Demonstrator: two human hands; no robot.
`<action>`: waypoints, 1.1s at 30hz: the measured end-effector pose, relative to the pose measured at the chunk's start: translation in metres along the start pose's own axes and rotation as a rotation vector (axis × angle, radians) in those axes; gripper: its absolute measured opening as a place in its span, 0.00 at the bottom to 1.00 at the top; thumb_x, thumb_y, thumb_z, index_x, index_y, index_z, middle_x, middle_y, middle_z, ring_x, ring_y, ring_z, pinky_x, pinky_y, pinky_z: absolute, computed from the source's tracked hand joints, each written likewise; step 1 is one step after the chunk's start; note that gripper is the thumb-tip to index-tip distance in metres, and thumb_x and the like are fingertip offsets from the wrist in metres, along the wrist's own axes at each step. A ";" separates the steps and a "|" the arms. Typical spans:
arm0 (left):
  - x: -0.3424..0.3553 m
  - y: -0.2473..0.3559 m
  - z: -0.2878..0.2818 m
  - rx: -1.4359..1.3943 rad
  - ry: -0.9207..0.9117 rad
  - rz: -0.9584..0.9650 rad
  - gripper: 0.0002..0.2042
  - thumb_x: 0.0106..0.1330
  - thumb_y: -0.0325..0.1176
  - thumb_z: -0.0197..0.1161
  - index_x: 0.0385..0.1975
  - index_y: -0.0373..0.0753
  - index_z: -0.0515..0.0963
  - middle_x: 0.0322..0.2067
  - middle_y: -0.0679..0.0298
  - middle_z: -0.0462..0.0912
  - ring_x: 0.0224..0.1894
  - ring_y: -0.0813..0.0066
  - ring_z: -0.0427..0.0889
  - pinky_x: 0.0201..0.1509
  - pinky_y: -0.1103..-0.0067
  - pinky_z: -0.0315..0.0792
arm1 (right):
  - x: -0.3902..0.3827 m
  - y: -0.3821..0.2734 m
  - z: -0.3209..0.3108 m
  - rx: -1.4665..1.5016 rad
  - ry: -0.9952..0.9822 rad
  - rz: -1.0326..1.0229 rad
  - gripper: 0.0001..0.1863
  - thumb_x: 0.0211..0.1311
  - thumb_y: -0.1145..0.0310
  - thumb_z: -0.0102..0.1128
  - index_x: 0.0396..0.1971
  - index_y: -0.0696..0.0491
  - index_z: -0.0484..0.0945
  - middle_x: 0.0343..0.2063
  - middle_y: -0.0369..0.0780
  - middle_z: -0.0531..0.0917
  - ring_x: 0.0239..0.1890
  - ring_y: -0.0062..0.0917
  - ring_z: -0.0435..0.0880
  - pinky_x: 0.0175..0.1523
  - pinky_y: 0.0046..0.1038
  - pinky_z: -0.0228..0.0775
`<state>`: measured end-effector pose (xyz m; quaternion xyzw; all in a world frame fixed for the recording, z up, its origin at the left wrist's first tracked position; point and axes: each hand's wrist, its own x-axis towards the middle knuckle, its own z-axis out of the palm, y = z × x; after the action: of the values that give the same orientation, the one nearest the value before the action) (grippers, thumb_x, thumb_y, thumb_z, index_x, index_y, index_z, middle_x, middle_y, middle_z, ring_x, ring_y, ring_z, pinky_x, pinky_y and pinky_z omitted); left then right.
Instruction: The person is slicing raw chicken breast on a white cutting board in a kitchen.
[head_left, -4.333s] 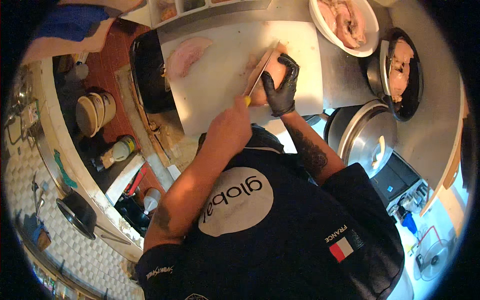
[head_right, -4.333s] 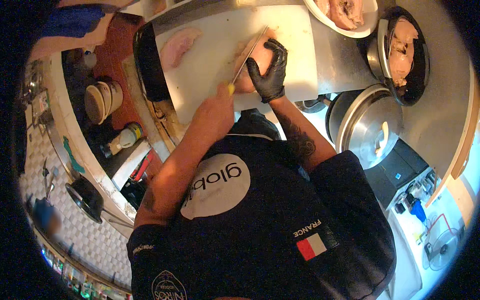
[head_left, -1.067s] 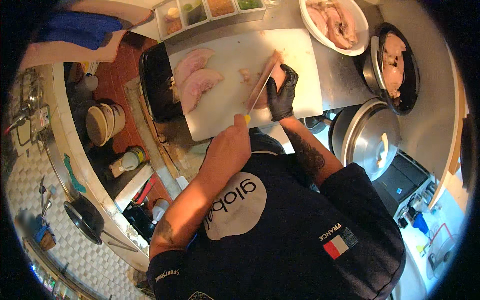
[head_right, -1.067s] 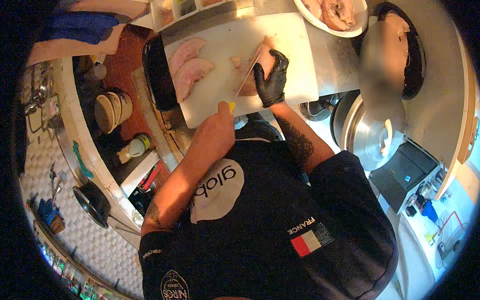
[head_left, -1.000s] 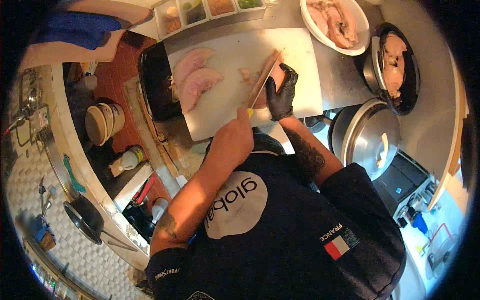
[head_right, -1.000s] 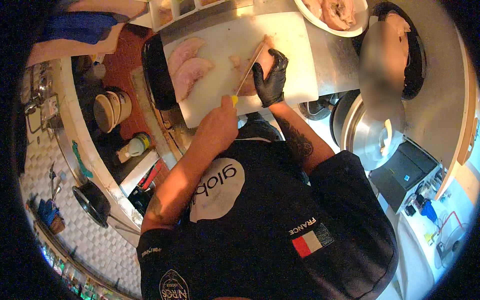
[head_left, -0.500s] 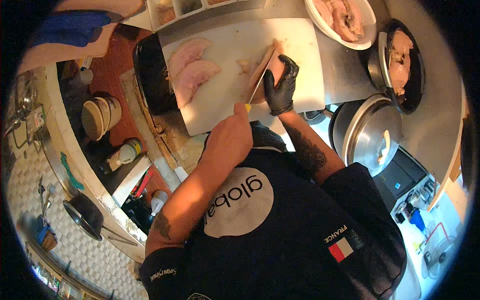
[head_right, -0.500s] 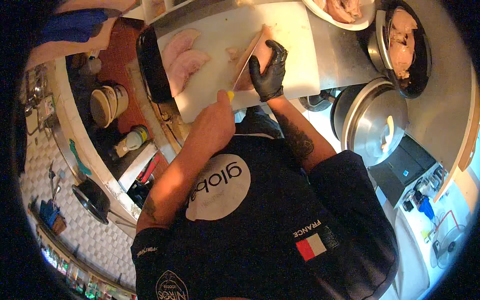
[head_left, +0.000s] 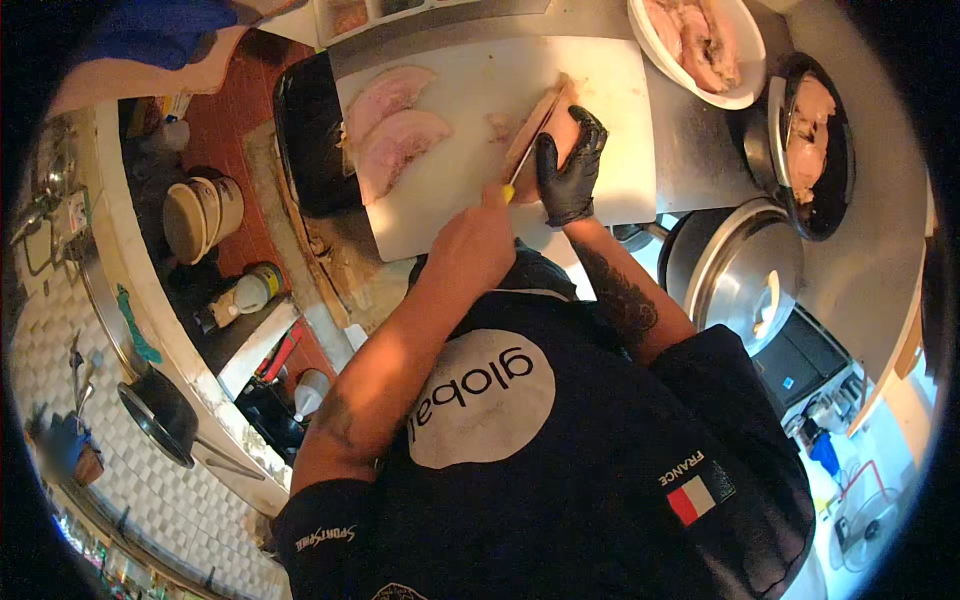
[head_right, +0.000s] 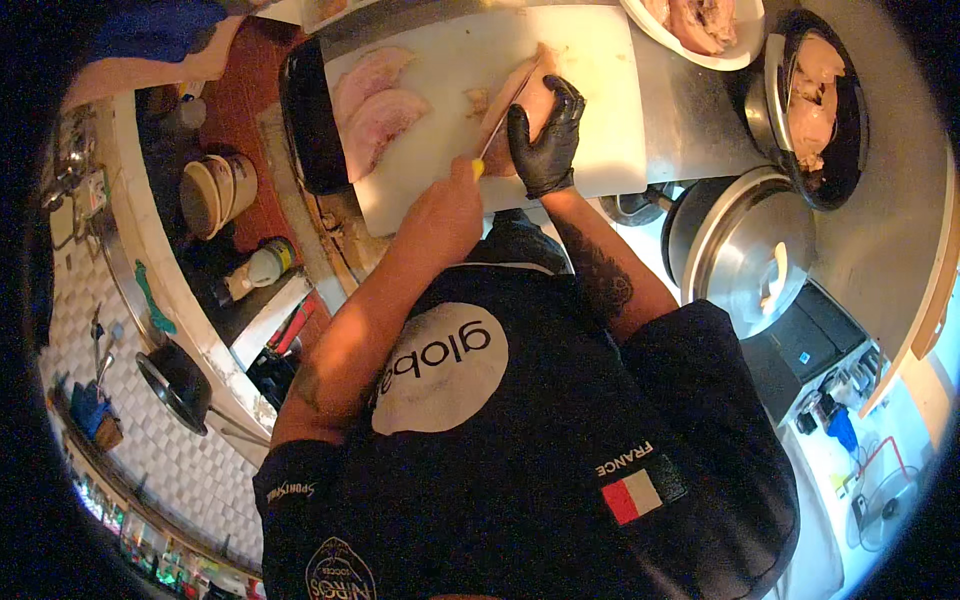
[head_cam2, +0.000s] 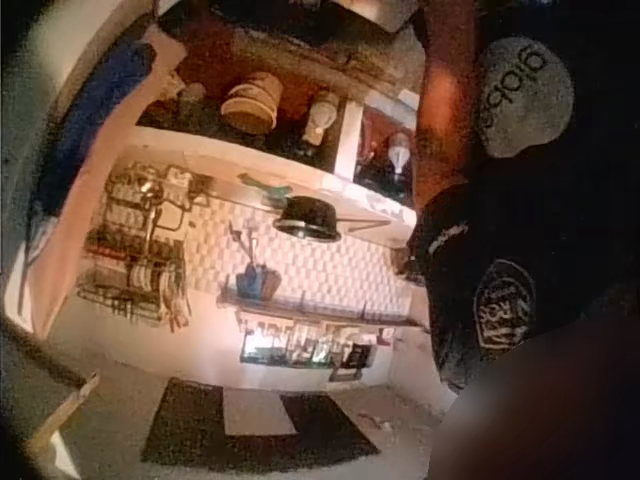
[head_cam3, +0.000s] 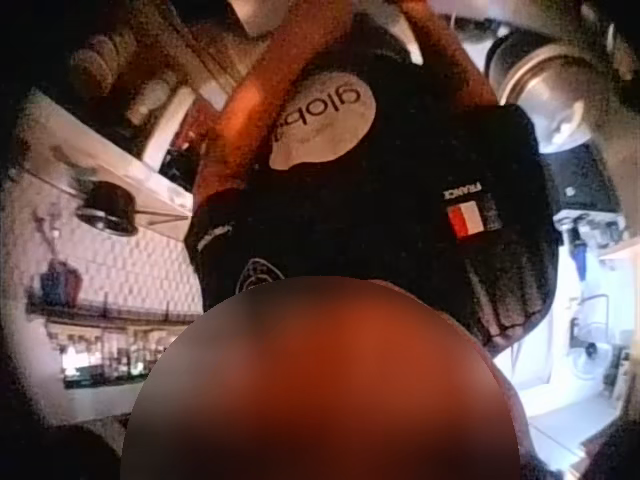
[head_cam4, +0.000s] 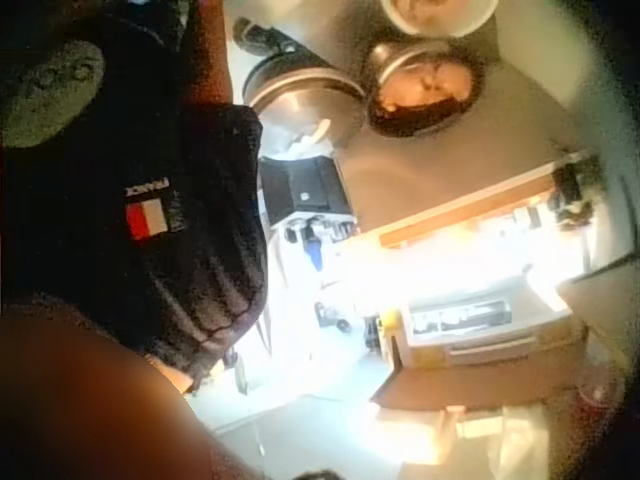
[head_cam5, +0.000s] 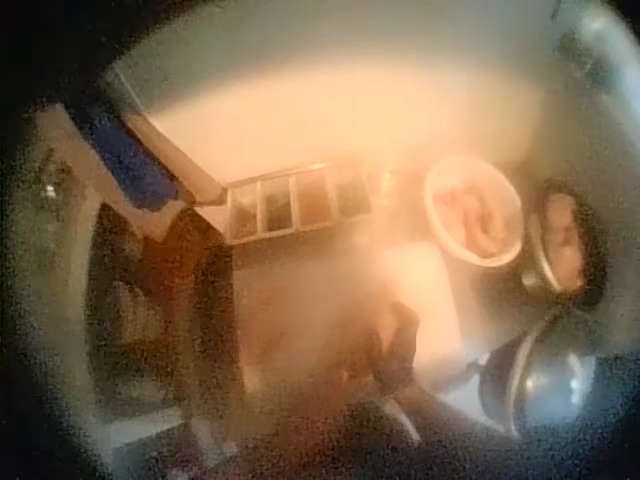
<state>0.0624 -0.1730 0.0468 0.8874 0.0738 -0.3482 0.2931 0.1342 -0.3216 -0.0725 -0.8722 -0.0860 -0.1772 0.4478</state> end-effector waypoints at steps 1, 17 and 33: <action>0.013 0.001 0.004 -0.042 0.071 0.045 0.12 0.68 0.29 0.47 0.46 0.29 0.62 0.31 0.32 0.79 0.37 0.31 0.80 0.45 0.48 0.72 | 0.000 -0.001 0.001 0.006 -0.007 -0.007 0.29 0.55 0.67 0.66 0.54 0.60 0.65 0.50 0.51 0.72 0.54 0.47 0.70 0.62 0.41 0.61; 0.018 -0.029 0.048 -0.130 0.199 0.077 0.12 0.71 0.34 0.46 0.45 0.31 0.61 0.27 0.35 0.80 0.32 0.34 0.80 0.38 0.47 0.73 | -0.002 0.006 -0.006 0.075 -0.083 0.054 0.28 0.60 0.67 0.60 0.57 0.62 0.64 0.54 0.52 0.70 0.57 0.45 0.68 0.66 0.40 0.57; -0.054 -0.149 -0.028 -0.302 0.522 0.168 0.11 0.73 0.40 0.50 0.39 0.37 0.65 0.20 0.49 0.77 0.25 0.40 0.79 0.26 0.59 0.70 | 0.130 -0.032 0.032 -0.464 -1.417 -0.709 0.32 0.32 0.60 0.73 0.46 0.49 0.80 0.40 0.49 0.82 0.44 0.48 0.81 0.53 0.43 0.72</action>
<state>-0.0120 -0.0310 0.0288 0.8961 0.1239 -0.0684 0.4206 0.2518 -0.2781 -0.0152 -0.7686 -0.5793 0.2710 0.0135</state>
